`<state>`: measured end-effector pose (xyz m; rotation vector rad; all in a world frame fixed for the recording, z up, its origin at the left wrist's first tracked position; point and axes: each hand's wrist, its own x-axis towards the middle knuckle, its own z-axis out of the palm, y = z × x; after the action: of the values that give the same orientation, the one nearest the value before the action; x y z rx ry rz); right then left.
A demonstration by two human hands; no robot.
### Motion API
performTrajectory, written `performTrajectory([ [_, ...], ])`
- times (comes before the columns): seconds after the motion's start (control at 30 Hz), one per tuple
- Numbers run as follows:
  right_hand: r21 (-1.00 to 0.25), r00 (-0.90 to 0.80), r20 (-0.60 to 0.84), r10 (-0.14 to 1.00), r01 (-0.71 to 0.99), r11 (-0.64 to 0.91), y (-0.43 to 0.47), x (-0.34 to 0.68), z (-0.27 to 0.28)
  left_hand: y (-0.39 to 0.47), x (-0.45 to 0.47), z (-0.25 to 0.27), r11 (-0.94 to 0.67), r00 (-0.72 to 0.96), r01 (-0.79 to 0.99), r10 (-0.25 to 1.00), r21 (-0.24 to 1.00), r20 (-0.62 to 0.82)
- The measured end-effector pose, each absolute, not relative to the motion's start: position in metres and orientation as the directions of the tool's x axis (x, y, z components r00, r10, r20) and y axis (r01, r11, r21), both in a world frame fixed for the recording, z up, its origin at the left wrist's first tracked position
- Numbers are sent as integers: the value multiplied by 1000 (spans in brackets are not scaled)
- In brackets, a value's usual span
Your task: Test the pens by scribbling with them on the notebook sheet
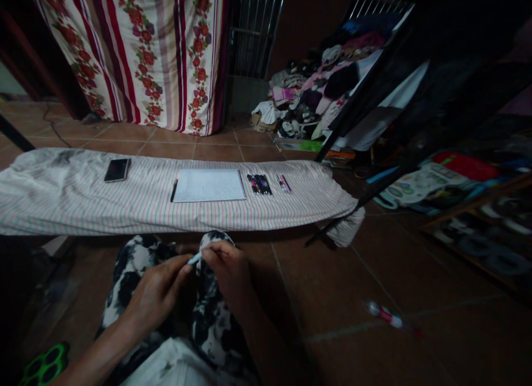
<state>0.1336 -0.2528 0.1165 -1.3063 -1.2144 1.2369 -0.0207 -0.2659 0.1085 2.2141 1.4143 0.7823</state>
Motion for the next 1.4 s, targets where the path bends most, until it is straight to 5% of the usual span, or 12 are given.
performTrajectory([
  [0.3, -995, 87, -92, 992, -40, -88, -259, 99, 72, -270, -39, 98, -324, 306, 841, 945, 433, 112],
  [0.7, -904, 50, -305, 951, -331, -272, -253, 79, 46, -263, -47, 90, -235, 255, 936, 966, 261, -43],
  [0.9, -870, 73, -337, 939, -405, -281, -250, 91, 41, -259, -34, 89, -252, 272, 918, 962, 307, -24],
  [1.13, -938, 111, -220, 969, -296, -179, -237, 115, 65, -248, -18, 102, -215, 290, 804, 956, 554, -51],
  [1.27, -944, 15, -115, 993, -312, -105, -227, 124, 73, -238, -15, 105, -168, 288, 702, 956, 693, -60],
  [1.4, -909, -70, -155, 985, -380, -170, -212, 126, 79, -228, -15, 106, -201, 263, 698, 965, 688, 14],
])
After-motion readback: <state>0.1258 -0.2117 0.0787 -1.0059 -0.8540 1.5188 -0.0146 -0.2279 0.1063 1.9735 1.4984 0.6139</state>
